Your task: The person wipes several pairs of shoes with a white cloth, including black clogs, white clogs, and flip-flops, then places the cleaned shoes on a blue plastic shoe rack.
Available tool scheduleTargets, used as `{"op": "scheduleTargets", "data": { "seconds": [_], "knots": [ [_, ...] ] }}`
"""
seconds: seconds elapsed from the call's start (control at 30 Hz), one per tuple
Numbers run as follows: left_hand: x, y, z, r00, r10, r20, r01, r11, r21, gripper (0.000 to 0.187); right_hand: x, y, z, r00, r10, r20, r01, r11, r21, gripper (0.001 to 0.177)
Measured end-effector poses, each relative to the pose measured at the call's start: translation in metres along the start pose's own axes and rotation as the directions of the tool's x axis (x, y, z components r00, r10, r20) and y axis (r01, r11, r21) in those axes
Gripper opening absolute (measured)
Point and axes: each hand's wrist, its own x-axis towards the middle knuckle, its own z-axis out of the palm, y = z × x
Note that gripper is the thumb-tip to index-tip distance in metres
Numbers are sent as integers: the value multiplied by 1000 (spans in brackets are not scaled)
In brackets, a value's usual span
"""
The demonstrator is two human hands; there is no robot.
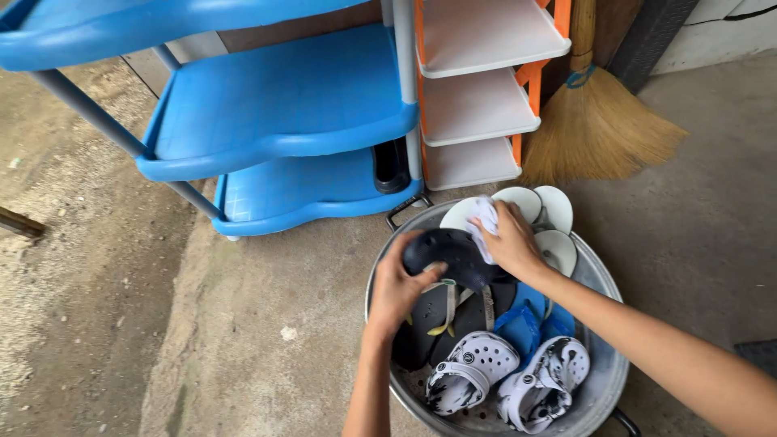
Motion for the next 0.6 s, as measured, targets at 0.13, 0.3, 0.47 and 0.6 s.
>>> {"op": "scheduleTargets", "data": {
  "seconds": [0.13,0.3,0.47,0.6],
  "knots": [
    [10,-2,4,990,-114,-87,108,992,-72,59,11,-37,8,981,-180,-77,194,942,275,31],
    [12,-20,21,981,85,-172,-69,993,98,61,1,-47,6,930,-367,-28,366,913,179,37],
    [18,-32,19,991,39,-129,-61,983,-172,48,-8,-15,5,995,-89,40,85,991,99,42],
    [14,-22,4,967,-256,-16,225,879,-419,46,8,-19,15,997,-40,65,28,984,173,46]
  ]
}}
